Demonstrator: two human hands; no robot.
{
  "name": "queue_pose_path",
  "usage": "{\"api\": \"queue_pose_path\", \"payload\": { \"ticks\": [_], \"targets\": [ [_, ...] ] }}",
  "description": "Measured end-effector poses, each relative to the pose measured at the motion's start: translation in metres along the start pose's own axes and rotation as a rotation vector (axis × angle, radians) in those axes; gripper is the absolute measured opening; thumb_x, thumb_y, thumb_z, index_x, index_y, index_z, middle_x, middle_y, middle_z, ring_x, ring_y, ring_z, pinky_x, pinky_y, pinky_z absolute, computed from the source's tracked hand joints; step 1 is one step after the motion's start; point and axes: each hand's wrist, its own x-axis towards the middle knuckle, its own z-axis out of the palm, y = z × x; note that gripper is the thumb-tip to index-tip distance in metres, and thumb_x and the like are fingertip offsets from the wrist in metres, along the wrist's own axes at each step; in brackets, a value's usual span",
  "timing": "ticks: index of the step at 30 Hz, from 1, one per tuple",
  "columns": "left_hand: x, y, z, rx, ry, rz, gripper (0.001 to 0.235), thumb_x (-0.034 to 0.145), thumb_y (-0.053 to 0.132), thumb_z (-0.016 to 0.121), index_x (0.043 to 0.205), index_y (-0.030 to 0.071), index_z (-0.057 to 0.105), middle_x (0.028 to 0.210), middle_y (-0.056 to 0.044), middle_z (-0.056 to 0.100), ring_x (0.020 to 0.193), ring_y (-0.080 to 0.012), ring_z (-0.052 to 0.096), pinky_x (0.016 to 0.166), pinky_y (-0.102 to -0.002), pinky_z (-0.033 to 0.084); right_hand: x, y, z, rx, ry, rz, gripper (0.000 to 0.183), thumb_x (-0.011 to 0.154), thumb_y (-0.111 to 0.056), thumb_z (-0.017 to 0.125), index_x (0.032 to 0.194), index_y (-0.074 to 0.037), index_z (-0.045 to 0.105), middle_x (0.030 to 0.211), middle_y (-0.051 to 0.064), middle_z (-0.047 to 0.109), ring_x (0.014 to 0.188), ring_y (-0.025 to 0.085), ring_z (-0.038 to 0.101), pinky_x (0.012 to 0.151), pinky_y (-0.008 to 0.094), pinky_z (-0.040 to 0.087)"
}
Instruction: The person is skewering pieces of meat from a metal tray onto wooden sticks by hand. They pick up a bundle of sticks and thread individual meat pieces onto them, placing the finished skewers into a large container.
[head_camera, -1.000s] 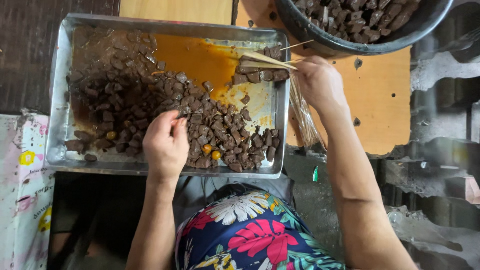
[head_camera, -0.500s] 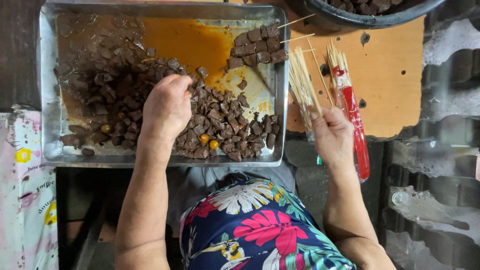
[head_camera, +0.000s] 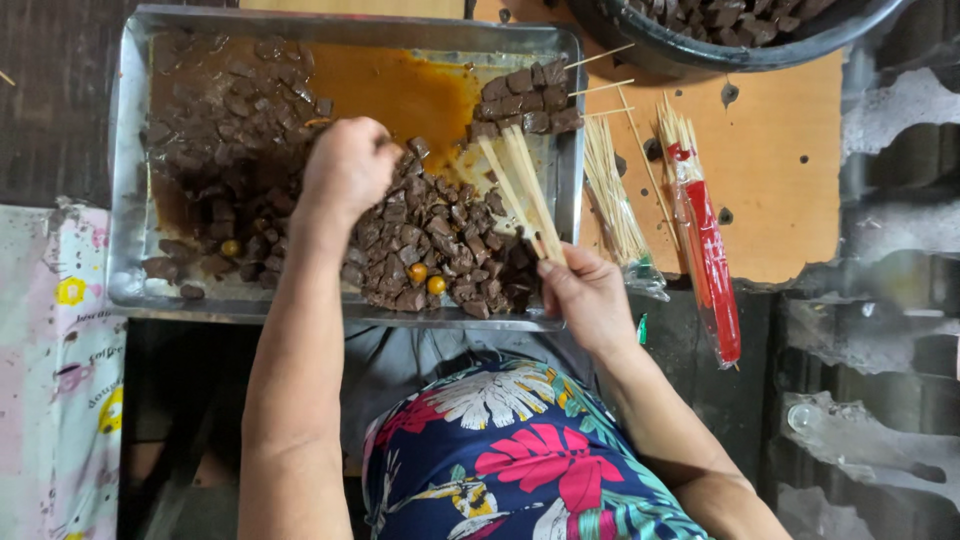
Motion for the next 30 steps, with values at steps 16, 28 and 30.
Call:
{"api": "queue_pose_path", "payload": {
  "ticks": [16, 28, 30],
  "targets": [
    [-0.091, 0.013, -0.008, -1.701, 0.36, -0.247, 0.018, 0.102, 0.017, 0.065, 0.112, 0.002, 0.065, 0.097, -0.013, 0.074, 0.08, -0.0229, 0.077, 0.064, -0.033, 0.065, -0.002, 0.017, 0.064, 0.138, -0.234, 0.059, 0.018, 0.099, -0.008, 0.064, 0.115, -0.006, 0.073, 0.069, -0.008, 0.058, 0.051, 0.002, 0.041, 0.045, 0.02, 0.034],
    [-0.106, 0.022, -0.007, -1.408, 0.252, -0.217, 0.017, 0.098, 0.009, 0.065, 0.111, 0.0, 0.068, 0.095, -0.015, 0.076, 0.078, -0.02, 0.077, 0.059, -0.029, 0.064, -0.008, 0.023, 0.077, 0.159, -0.248, 0.059, 0.014, 0.101, -0.006, 0.064, 0.112, -0.007, 0.072, 0.067, -0.005, 0.058, 0.05, 0.002, 0.043, 0.044, 0.02, 0.035],
    [-0.115, 0.027, -0.004, -1.314, 0.222, -0.314, 0.017, 0.096, 0.01, 0.068, 0.11, 0.001, 0.068, 0.094, -0.014, 0.077, 0.076, -0.0189, 0.076, 0.059, -0.029, 0.063, -0.006, 0.022, 0.08, 0.185, -0.256, 0.096, 0.014, 0.1, -0.006, 0.064, 0.111, -0.007, 0.072, 0.068, -0.005, 0.058, 0.049, 0.003, 0.043, 0.043, 0.02, 0.034]
  ]
}}
